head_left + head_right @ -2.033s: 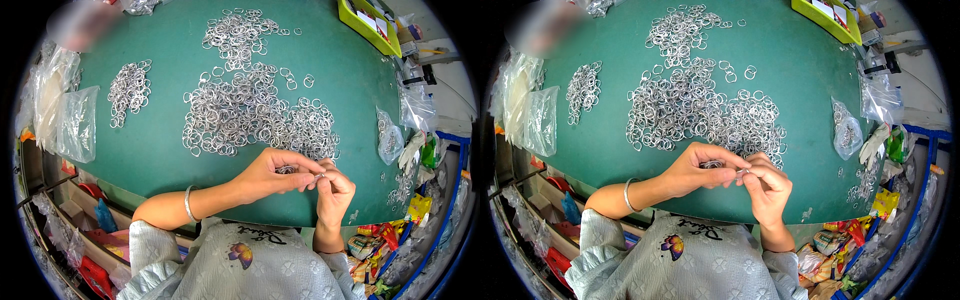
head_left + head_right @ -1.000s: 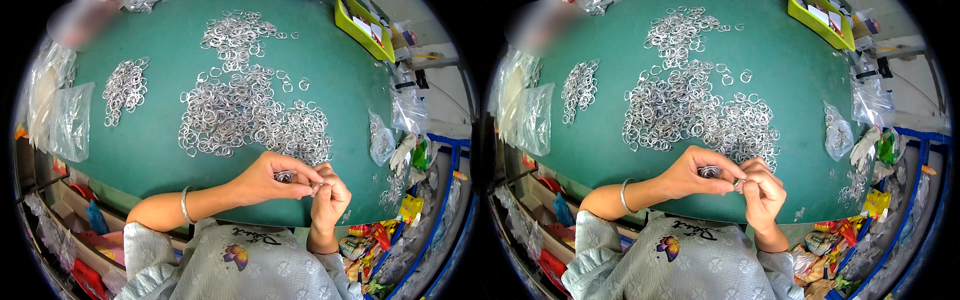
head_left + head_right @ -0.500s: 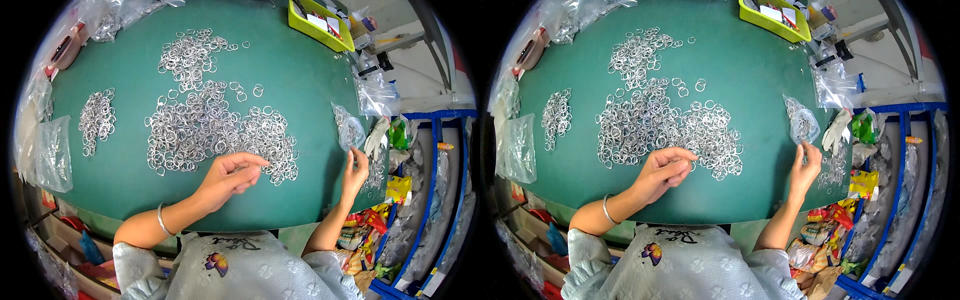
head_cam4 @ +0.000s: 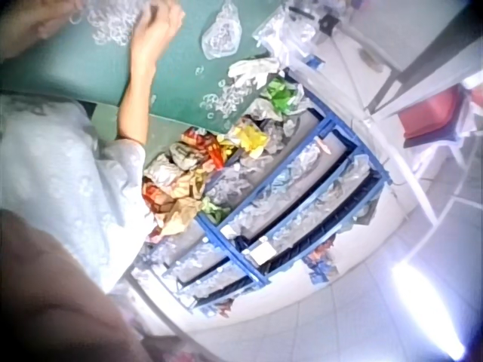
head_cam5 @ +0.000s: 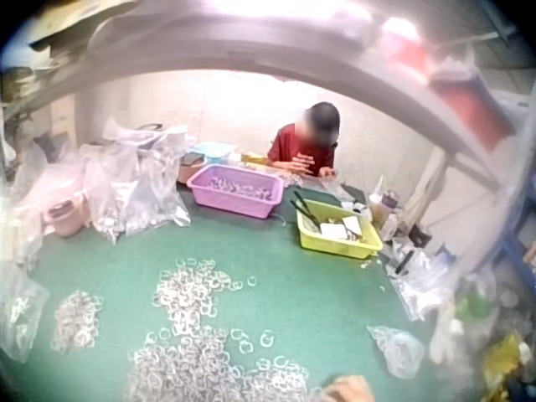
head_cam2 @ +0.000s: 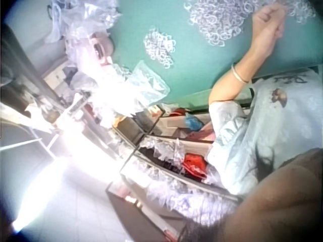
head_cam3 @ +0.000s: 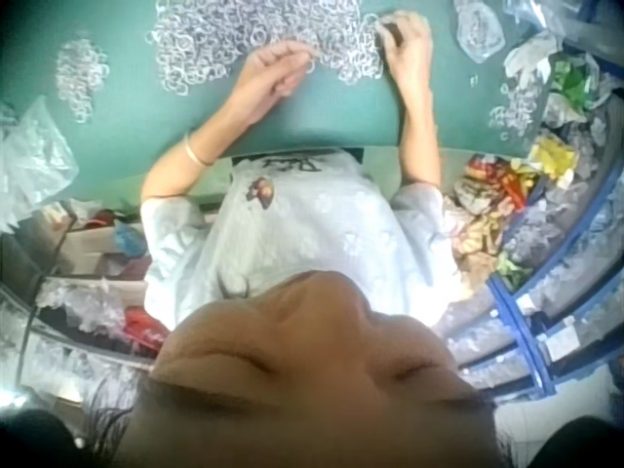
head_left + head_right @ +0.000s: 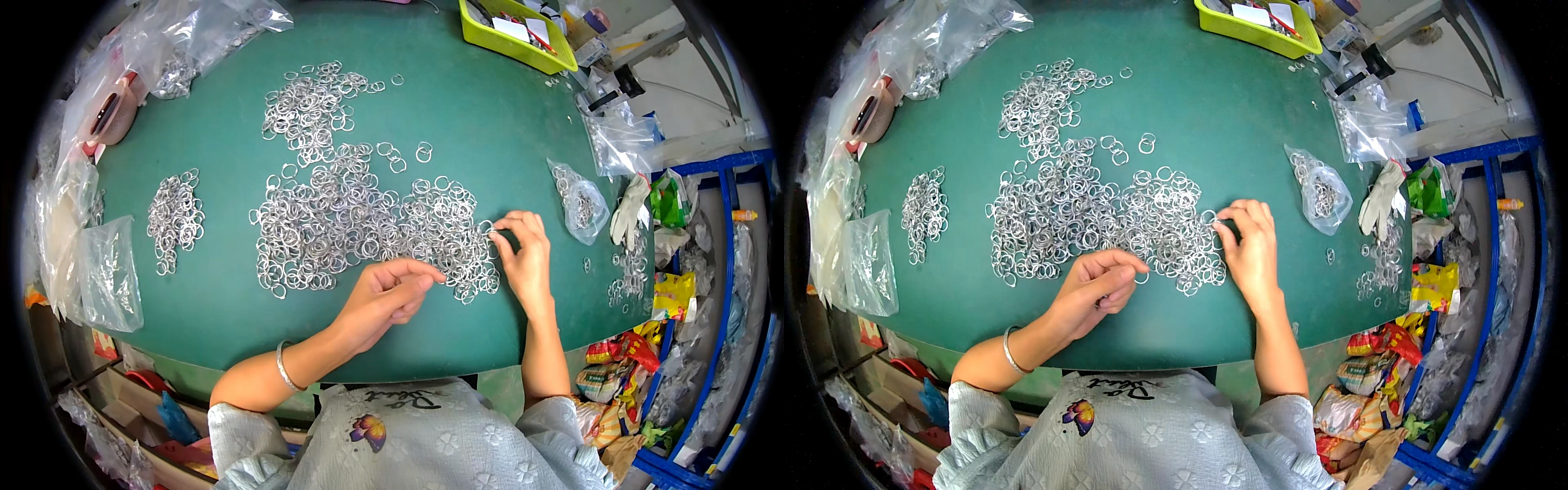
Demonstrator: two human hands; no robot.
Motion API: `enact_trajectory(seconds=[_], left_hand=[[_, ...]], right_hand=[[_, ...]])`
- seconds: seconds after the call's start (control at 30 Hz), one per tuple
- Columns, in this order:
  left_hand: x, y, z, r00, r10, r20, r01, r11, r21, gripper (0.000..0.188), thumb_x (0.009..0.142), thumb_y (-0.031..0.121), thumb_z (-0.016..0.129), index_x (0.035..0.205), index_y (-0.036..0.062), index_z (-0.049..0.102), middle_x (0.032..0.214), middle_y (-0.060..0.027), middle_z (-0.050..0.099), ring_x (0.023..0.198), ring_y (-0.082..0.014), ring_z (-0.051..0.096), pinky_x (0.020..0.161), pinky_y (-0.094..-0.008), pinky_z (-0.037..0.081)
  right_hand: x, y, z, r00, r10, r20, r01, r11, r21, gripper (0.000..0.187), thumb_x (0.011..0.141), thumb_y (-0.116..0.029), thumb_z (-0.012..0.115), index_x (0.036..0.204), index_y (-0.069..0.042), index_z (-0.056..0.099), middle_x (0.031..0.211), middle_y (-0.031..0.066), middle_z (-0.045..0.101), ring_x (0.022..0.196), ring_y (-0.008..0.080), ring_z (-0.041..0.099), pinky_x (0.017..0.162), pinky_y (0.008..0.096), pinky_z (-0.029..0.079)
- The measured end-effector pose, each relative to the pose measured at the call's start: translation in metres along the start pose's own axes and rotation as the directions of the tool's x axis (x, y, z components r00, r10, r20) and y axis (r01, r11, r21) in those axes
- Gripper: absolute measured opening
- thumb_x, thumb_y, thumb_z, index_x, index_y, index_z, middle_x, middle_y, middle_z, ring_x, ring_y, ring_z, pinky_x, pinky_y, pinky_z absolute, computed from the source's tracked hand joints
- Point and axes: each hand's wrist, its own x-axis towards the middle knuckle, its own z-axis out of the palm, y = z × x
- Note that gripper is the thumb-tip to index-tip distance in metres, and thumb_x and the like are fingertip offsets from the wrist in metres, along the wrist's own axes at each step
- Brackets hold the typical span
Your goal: The person sorts small metal rings from a large pile on a table, picking them up one by one and placing them into a separate smaller pile or a bag by hand.
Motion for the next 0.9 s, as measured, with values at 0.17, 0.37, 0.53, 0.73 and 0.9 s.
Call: enact_trajectory(seconds=[0.17,0.37,0.53,0.73,0.9], left_hand=[[0.0,0.002,0.002,1.0,-0.003,-0.027,0.004,0.999,0.037,0.017,0.087,0.012,0.049,0.098,0.0015,0.057,0.055,0.0056,0.036,0.048,-0.0026,0.029,0.043,-0.0188,0.021],[0.0,0.003,0.006,0.999,-0.028,-0.045,0.035,0.988,0.152,0.022,0.087,0.015,0.05,0.103,0.0008,0.057,0.057,0.0051,0.038,0.05,-0.002,0.03,0.043,-0.0188,0.021],[-0.002,0.005,0.006,0.997,-0.015,-0.076,0.027,0.986,0.162,0.023,0.086,0.017,0.053,0.103,0.0027,0.058,0.065,0.0017,0.05,0.051,-0.0019,0.032,0.044,-0.0175,0.024],[-0.003,0.001,0.002,0.976,0.198,-0.092,-0.151,0.916,0.372,0.013,0.08,0.011,0.06,0.089,0.001,0.063,0.074,-0.0029,0.061,0.062,-0.0038,0.051,0.053,-0.017,0.039],[-0.004,0.004,0.005,0.956,0.251,-0.15,-0.178,0.907,0.382,0.008,0.079,0.007,0.061,0.083,-0.0003,0.063,0.073,-0.0039,0.062,0.067,-0.0058,0.055,0.059,-0.0193,0.042]], right_hand=[[-0.002,-0.016,-0.016,0.99,0.139,0.016,-0.136,0.935,0.326,0.014,0.066,0.005,0.065,0.077,0.0,0.059,0.081,0.0071,0.057,0.069,0.0155,0.049,0.062,0.026,0.04],[-0.007,-0.036,-0.008,0.964,0.15,0.218,-0.262,0.65,0.714,0.014,0.069,0.007,0.063,0.081,0.001,0.059,0.09,0.0068,0.055,0.079,0.0109,0.048,0.068,0.0215,0.037],[-0.01,-0.057,-0.003,0.942,0.09,0.324,-0.333,0.389,0.859,0.015,0.071,0.01,0.06,0.083,0.002,0.059,0.089,0.0112,0.057,0.081,0.015,0.052,0.071,0.0252,0.04],[-0.011,-0.064,0.004,0.966,-0.075,0.247,-0.18,0.489,0.854,0.013,0.069,0.009,0.061,0.081,0.003,0.061,0.086,0.0127,0.058,0.083,0.0187,0.054,0.073,0.0298,0.043],[-0.014,-0.071,0.005,0.944,0.109,0.31,-0.328,0.375,0.867,0.007,0.075,0.005,0.059,0.082,0.004,0.058,0.084,0.0109,0.057,0.081,0.0175,0.053,0.073,0.0288,0.042]])
